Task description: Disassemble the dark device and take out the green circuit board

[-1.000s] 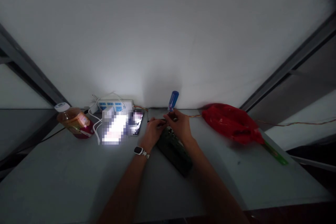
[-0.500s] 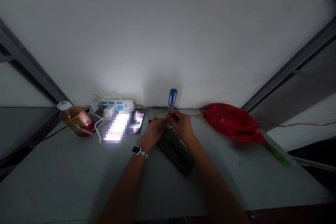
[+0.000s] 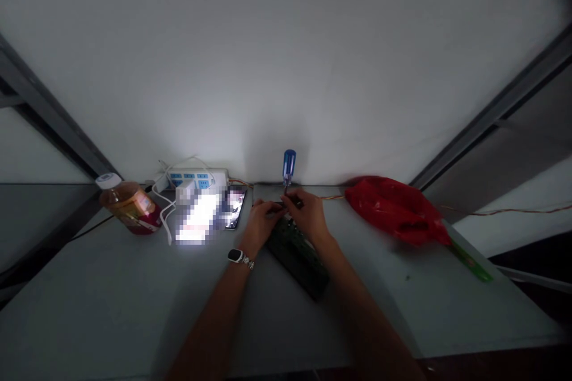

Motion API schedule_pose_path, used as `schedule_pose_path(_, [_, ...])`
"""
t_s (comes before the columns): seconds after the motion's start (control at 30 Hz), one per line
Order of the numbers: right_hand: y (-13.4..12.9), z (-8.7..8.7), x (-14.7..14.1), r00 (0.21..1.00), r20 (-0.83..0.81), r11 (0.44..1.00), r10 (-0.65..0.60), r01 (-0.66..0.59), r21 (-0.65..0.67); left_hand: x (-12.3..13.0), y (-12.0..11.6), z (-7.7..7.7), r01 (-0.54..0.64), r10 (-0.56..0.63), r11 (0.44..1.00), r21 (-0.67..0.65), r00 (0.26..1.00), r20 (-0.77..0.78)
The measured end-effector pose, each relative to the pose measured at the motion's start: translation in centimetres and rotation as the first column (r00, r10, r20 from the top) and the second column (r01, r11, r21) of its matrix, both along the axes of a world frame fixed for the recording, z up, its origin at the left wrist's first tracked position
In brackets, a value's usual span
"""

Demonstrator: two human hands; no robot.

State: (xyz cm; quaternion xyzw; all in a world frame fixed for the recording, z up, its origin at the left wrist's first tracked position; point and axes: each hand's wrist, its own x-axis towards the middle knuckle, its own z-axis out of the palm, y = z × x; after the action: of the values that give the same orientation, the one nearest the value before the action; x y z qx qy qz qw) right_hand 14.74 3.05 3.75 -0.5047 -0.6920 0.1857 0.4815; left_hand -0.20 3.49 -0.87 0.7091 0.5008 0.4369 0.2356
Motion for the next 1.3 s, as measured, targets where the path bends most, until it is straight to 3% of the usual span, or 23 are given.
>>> schedule_pose_path(0.17, [-0.1,-0.2,0.3,0.994,0.083,0.996,0.069,-0.073,0.054,-0.7,0.1,-0.2,0.137,-0.136,0.990,0.032,0.990,-0.024])
schedule_pose_path(0.3, [-0.2,-0.4,0.2,0.997,0.037,0.997,0.072,-0.073,0.017,-0.6,0.1,-0.1,0.098,-0.098,0.995,0.013,0.995,-0.011])
schedule_pose_path(0.5, [0.3,-1.1,0.4,0.996,0.093,1.000,-0.002,0.002,-0.009,-0.5,-0.1,0.1,0.078,-0.078,0.997,0.023,0.997,-0.009])
schedule_pose_path(0.67, [0.2,-1.5,0.6,0.989,-0.133,0.995,0.057,-0.067,-0.076,-2.0,-0.4,0.6,0.024,-0.028,0.997,0.071,0.998,0.056])
schedule_pose_path(0.77, [-0.9,-1.8,0.9,0.905,-0.422,0.983,0.058,-0.127,-0.136,-2.9,-1.3,0.9,-0.012,0.005,0.997,0.073,0.996,0.094])
schedule_pose_path(0.87, [-2.3,-2.5,1.2,0.723,-0.689,0.960,0.050,-0.225,-0.168,-3.7,-2.7,1.1,0.003,-0.005,1.000,0.026,0.998,0.064])
schedule_pose_path(0.97, [-3.5,-3.2,1.3,0.583,-0.813,0.933,-0.004,-0.290,-0.213,-4.1,-3.8,1.2,0.077,-0.075,0.995,-0.059,0.996,0.041])
schedule_pose_path(1.1, [-4.4,-3.5,1.0,0.517,-0.855,0.915,-0.044,-0.323,-0.242,-4.0,-4.0,0.8,0.160,-0.148,0.979,-0.124,0.983,0.107])
schedule_pose_path(1.3, [-4.4,-3.3,0.8,0.485,-0.873,0.917,-0.061,-0.319,-0.241,-3.9,-3.6,-0.1,0.141,-0.120,0.979,-0.144,0.982,0.146])
